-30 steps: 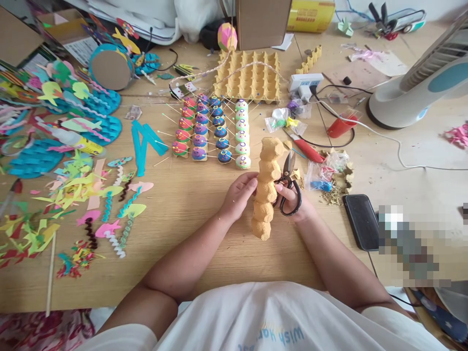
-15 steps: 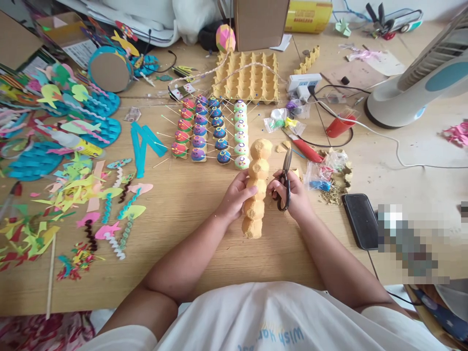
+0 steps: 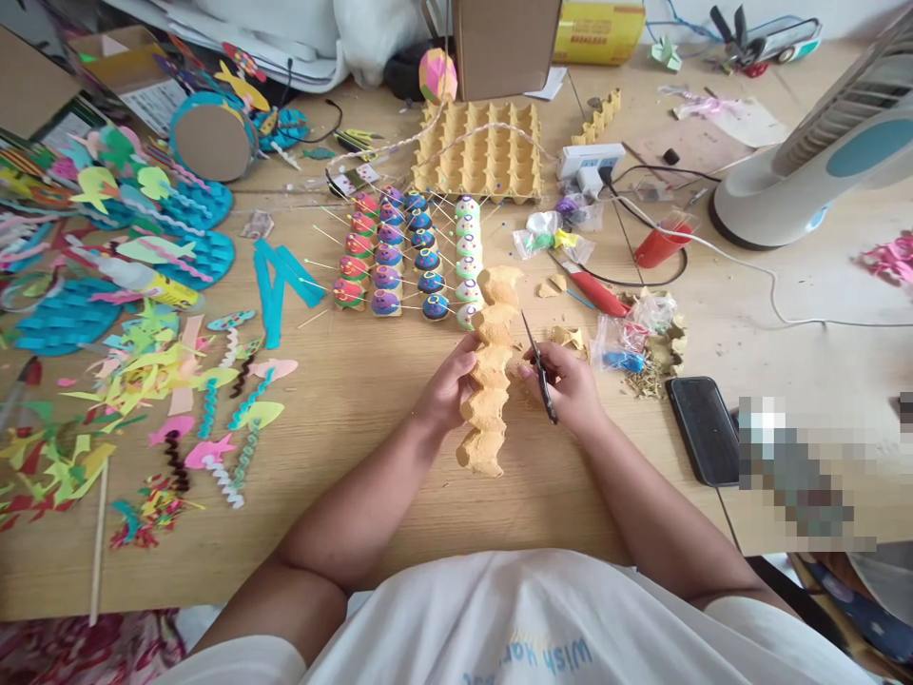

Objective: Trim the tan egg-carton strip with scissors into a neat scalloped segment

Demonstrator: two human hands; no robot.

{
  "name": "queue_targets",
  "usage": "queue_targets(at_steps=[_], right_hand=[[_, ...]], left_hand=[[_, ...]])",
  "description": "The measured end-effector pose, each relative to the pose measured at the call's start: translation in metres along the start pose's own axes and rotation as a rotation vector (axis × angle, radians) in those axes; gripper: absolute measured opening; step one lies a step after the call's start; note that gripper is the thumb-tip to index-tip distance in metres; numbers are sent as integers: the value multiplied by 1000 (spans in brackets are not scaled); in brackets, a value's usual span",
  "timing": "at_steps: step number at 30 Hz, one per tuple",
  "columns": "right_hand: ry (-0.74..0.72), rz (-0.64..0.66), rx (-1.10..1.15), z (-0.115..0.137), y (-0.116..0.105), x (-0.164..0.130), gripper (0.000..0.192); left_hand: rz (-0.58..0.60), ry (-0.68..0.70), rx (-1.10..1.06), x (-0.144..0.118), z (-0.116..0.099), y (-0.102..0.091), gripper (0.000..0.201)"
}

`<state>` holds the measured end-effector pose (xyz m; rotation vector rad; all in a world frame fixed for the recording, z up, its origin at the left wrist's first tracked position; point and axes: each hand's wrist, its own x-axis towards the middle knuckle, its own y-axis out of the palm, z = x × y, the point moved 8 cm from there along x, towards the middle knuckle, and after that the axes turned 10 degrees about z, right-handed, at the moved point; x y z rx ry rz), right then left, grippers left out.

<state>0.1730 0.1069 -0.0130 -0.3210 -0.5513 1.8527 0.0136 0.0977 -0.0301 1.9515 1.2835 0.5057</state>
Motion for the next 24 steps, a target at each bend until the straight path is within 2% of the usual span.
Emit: queue_targets(at_steps=[10,24], right_hand=[[23,-41,-156,6,-5,-1,32],[32,-85,-220,7,-7,-2,39]], left_hand=[[-22,8,28,-1,2,-6,50],[55,3,62,0,1,3,55]])
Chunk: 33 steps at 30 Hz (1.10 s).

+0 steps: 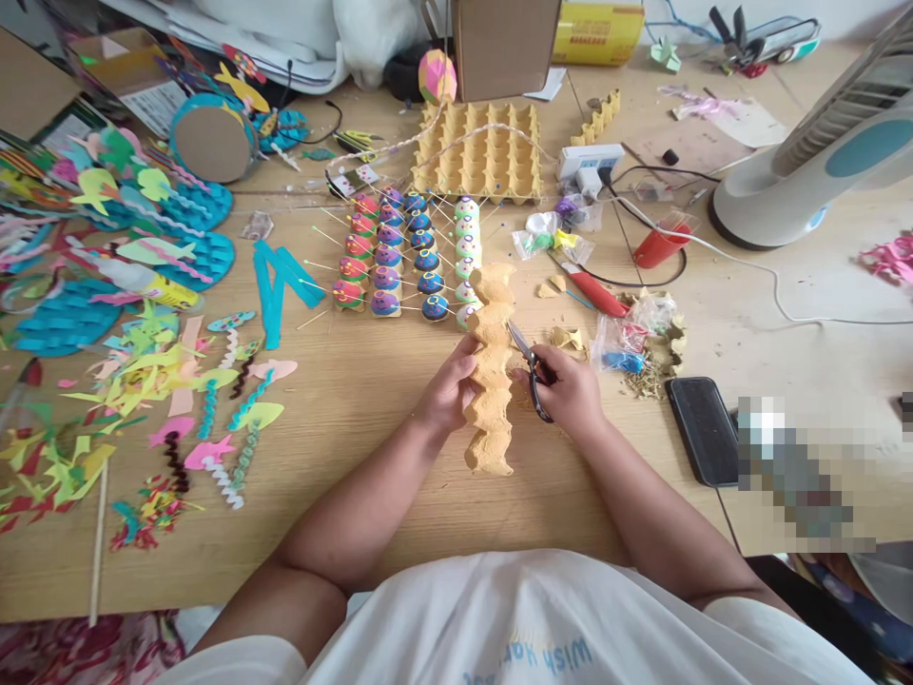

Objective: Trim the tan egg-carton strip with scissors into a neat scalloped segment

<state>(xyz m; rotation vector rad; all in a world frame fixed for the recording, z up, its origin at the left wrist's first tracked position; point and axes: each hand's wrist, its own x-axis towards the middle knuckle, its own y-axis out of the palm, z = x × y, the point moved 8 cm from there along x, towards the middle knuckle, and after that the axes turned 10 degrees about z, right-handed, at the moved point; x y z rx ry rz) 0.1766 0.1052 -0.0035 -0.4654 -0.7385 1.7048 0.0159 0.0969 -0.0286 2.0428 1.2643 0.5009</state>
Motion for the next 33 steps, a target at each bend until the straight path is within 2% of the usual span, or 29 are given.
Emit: queue_targets(at_steps=[5,10,14,20,25,33], right_hand=[[-11,-46,-46,2,-4,-1,40],[-31,-56,-73,4,-5,-1,39],[-32,-64,-93,4,-6,-1,39],[-40,-75,-124,9,-7,-2,44],[-49,-99,-206,13,-10,-3,43],[-81,-129,-310,18,-13,-6,41]], left_hand=[[-49,-30,12,0,2,-2,62],[-16,-21,9,0,2,-1,65],[-35,-44,31,-1,3,0,65],[-35,-3,35,0,2,5,60],[-69,-1,23,0,5,1,62],[-46,13,42,1,8,-2,67]])
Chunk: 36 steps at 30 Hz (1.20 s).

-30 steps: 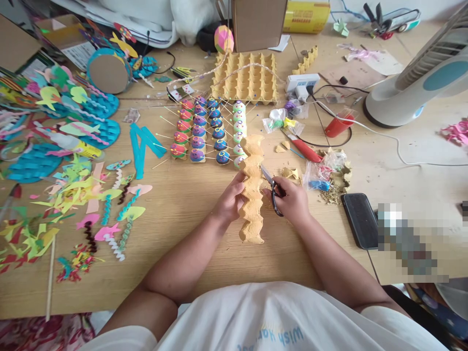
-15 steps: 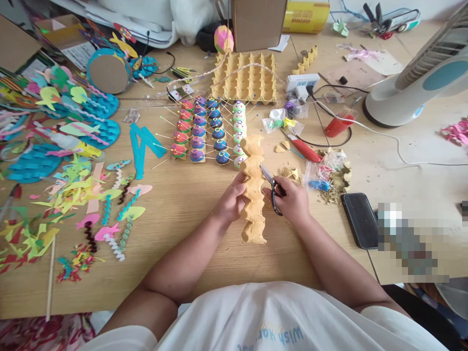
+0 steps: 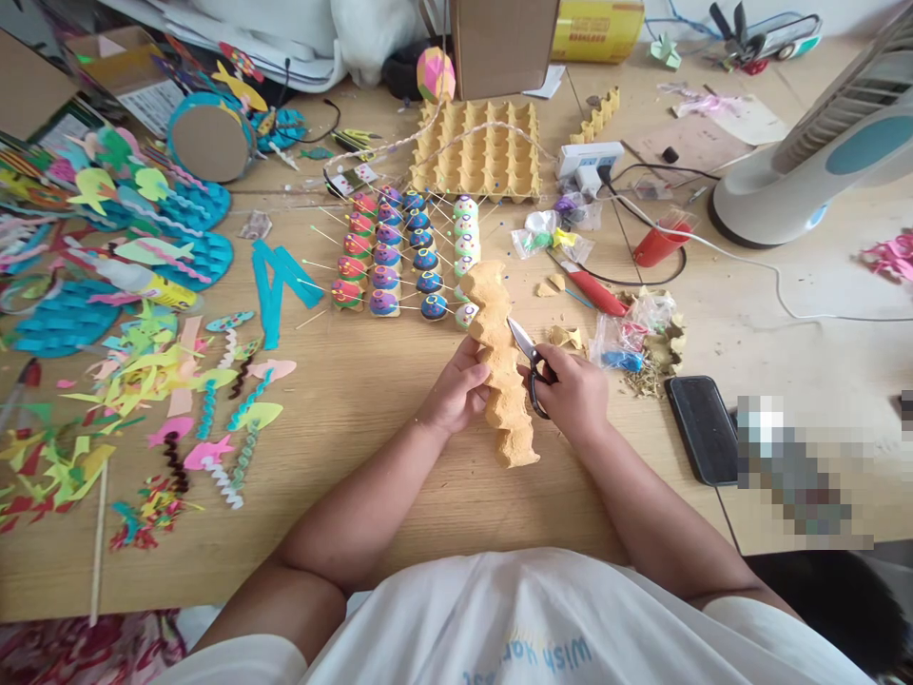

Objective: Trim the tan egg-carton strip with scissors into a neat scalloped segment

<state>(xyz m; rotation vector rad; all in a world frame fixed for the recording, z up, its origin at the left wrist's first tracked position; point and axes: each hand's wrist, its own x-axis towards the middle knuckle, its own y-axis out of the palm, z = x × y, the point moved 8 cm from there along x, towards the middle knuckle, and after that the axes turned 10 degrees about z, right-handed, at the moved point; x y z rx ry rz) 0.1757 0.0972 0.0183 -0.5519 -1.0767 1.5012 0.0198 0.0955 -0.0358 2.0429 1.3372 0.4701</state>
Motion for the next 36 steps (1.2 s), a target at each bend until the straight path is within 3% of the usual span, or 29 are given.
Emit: queue_targets(at_steps=[6,14,19,23,27,36], right_hand=[[34,0,60,-3,0,1,44],[215,40,614,-25,14,2,42],[159,59,785,-17,13,5,41],[88,87,751,-14,17,4,37],[8,113,544,-11,22,3,27],[-245,-7,246,5,8,5,18]], left_hand=[[3,23,-16,0,-2,2,61],[-32,30,-12,0,-7,1,58],[-60,52,-86,0,-10,-2,59],[-51,77,-107,0,-12,-2,60],[-89,79,-170,0,-11,-9,44],[-132,-114,-150,-3,1,-22,47]])
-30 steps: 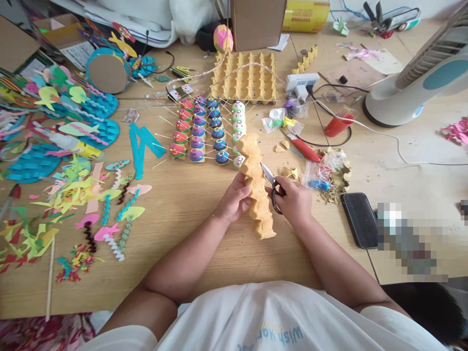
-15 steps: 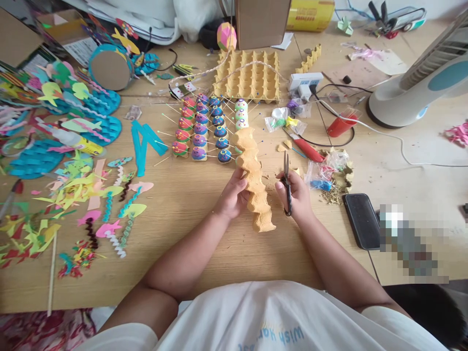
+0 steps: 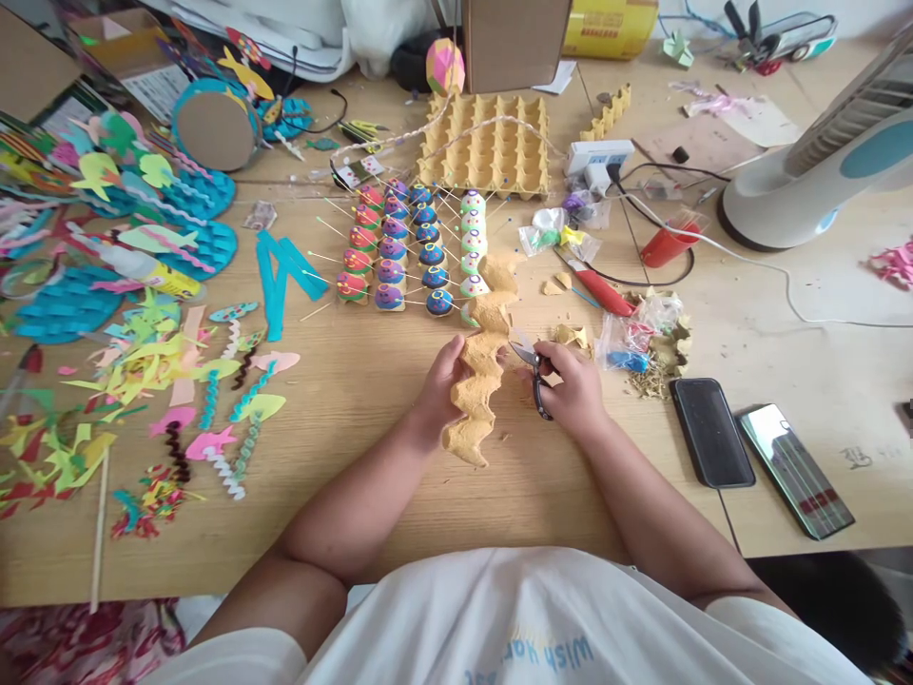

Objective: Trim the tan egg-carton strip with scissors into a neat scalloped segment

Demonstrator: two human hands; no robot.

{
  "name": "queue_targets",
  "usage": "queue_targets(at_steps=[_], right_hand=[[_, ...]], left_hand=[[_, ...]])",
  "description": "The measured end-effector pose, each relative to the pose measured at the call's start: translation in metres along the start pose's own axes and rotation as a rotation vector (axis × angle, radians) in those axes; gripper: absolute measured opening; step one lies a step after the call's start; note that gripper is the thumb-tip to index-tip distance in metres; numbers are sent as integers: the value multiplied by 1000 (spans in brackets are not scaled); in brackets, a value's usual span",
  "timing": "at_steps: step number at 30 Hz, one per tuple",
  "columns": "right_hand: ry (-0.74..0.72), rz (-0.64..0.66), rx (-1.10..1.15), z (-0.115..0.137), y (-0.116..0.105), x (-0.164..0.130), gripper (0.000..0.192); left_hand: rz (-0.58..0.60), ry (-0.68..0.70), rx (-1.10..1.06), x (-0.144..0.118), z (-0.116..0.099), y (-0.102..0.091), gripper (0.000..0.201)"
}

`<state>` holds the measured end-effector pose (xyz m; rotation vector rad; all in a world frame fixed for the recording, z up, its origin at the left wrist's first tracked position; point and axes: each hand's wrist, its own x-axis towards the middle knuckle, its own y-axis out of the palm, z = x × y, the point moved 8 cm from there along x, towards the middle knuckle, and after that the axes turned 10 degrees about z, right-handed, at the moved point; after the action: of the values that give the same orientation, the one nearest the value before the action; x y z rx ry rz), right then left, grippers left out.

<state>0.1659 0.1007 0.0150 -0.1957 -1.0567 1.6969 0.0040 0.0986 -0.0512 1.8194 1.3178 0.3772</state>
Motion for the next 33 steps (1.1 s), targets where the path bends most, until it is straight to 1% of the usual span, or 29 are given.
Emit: queue_targets(at_steps=[3,8,11,16,22,29,33], right_hand=[[-40,11,-65,3,0,1,18],[-81,41,-155,5,2,0,17],[-83,58,-189,3,3,0,17],[-95,27,-199,2,2,0,17],[-93,47,-219,3,3,-1,21],[-112,30,-305,7,0,-1,19],[-79,46,-306,4,1,-1,20]], left_hand=[[-7,-37,3,2,6,-8,48],[-23,-23,4,6,6,-15,51],[-23,-20,-20,7,5,-14,51],[-30,-26,-55,7,6,-14,50],[-62,-35,-10,4,6,-15,51],[-93,-34,29,3,2,-12,54],[-58,-40,24,3,4,-11,56]])
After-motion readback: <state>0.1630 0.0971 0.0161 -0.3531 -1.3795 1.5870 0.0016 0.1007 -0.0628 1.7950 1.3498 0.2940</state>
